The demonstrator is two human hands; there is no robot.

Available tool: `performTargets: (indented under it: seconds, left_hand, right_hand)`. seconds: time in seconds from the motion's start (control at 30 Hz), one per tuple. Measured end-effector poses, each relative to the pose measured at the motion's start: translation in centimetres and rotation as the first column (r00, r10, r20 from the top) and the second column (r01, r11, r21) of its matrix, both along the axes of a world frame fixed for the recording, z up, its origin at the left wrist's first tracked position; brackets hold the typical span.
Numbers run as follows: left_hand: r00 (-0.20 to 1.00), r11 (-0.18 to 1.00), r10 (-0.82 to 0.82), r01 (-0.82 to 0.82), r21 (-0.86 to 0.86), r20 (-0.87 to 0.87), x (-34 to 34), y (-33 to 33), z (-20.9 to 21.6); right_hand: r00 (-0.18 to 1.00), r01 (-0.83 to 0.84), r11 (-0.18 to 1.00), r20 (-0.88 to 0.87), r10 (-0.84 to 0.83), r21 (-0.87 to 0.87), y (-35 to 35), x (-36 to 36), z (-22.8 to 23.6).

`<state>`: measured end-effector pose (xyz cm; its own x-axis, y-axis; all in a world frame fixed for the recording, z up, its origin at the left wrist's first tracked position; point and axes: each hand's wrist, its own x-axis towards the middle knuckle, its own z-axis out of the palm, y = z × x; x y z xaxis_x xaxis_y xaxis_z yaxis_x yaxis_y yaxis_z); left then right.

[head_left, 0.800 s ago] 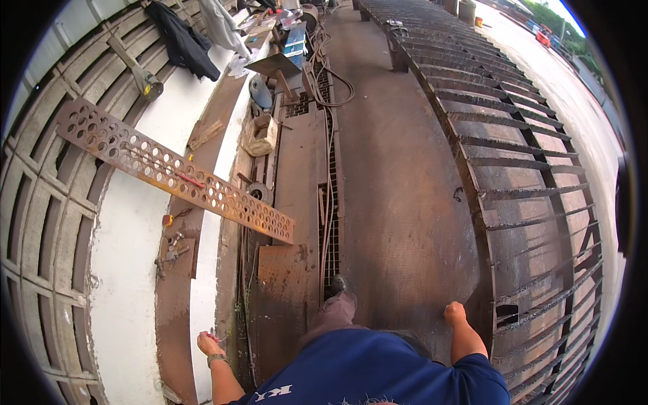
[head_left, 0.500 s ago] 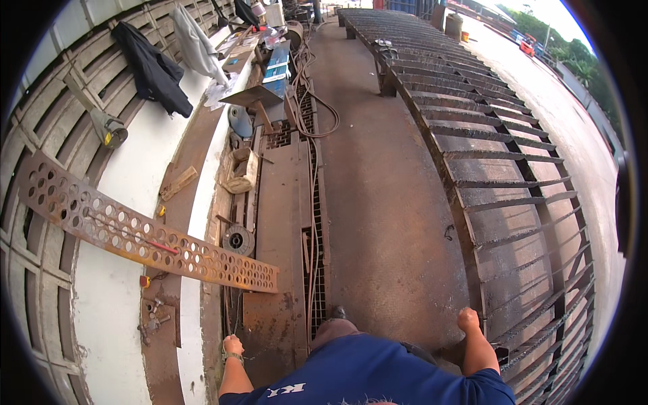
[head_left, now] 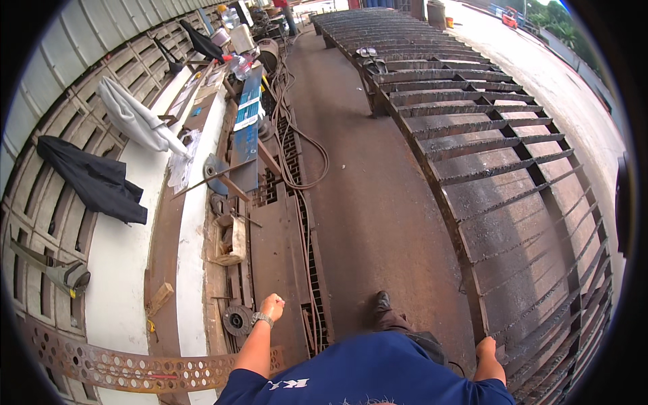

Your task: The person walks through a workshop, picks up a small cup, and fills it with water from a dispenser. They then open a sachet and pour its contents into the cup, followed by adding more water and stirring the mixture.

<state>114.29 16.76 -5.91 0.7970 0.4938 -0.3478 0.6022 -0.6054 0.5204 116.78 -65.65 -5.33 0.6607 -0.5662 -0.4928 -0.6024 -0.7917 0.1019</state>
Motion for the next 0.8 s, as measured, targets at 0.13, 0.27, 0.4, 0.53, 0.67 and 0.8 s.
performTargets:
  seconds: [0.13, 0.27, 0.4, 0.53, 0.67, 0.8]
  left_hand:
    - [0.960, 0.990, 0.098, -0.120, -0.069, -0.264, 3.7, 0.3, -1.7]
    - [0.844, 0.961, 0.225, -0.276, -0.034, -0.488, 7.3, 1.5, -2.2]
    - [0.645, 0.977, 0.005, -0.166, -0.134, -0.764, 15.9, 7.9, -7.1]
    - [0.643, 0.970, -0.237, 0.112, -0.216, -0.728, 33.1, 15.9, -10.0]
    - [0.869, 0.955, 0.151, -0.252, -0.158, -0.472, 58.1, 22.1, -6.2]
    - [0.977, 0.950, 0.213, -0.211, -0.231, -0.016, 84.5, 33.1, 1.7]
  right_hand:
    - [0.993, -0.071, 0.979, -0.084, 0.088, 0.191, 10.6, 25.2, 5.0]
    - [0.896, -0.401, 0.906, 0.264, 0.357, 0.136, 20.3, 49.3, 7.6]
    - [0.812, -0.493, 0.857, 0.434, 0.389, 0.153, 29.3, 71.4, 6.1]
    - [0.819, -0.517, 0.845, 0.365, 0.443, 0.135, 38.3, 86.9, 5.4]
    - [0.885, -0.446, 0.886, 0.214, 0.414, 0.127, 38.6, 96.4, 6.7]
    - [0.924, -0.345, 0.929, 0.223, 0.312, 0.131, 38.8, 106.7, 5.1]
